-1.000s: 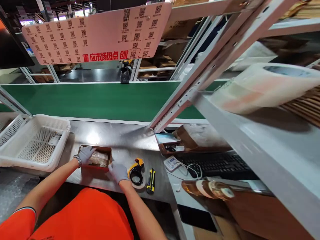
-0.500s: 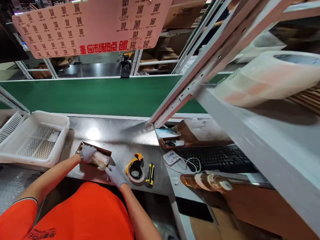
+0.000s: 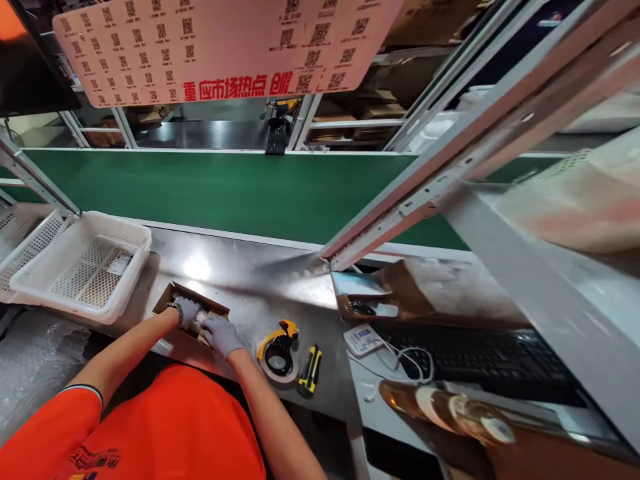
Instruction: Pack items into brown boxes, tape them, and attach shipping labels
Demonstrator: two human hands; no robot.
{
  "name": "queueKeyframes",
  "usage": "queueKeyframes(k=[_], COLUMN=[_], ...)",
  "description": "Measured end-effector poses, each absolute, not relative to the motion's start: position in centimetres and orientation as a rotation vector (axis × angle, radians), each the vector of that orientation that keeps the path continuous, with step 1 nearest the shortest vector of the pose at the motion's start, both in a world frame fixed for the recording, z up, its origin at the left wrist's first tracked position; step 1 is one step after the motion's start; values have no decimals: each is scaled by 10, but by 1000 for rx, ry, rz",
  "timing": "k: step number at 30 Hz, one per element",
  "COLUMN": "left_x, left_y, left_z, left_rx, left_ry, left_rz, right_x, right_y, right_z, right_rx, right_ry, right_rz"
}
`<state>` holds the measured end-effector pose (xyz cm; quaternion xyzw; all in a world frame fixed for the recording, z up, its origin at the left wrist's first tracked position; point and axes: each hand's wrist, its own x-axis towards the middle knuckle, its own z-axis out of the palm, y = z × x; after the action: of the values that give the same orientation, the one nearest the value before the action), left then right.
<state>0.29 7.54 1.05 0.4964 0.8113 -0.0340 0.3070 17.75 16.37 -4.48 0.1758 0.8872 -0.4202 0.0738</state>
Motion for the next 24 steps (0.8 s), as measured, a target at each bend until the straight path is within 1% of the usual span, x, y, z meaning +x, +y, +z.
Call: queueKeyframes(k=[3,5,6,8,10,12,14,16,19,24], left_x=[1,-3,-7,-13,-17,-16,-11,-7,-9,-18], left_y=[60,38,24,-4,-28,-43,-48,-45,-29,3], left_z=[13,18,20,23,23,20,16,13,9,-9], left_rx=[1396,1478,1459,1226,943,915,1062,1210,1293,1116], left_ry=[2131,2219,2347,2682,2805,2638,2438,2345,2299,2432], left_rz=[-135,-14,79,209,188,150,127,54,-33,74], right_x=[169,173,175,177,174,165,156,147,140,137], right_y=[163,164,164,166,167,169,171,174,180,189], right_z=[-51,-59,-64,-72,-78,-81,-83,-83,-82,-80], right_rx=[491,436,404,327,211,124,113,134,119,186], right_ry=[2688,2733,2763,2831,2886,2885,2835,2788,2760,2637], right_rz=[-1049,-1000,-990,-991,-1019,-1057,-1080,-1099,-1200,-1573])
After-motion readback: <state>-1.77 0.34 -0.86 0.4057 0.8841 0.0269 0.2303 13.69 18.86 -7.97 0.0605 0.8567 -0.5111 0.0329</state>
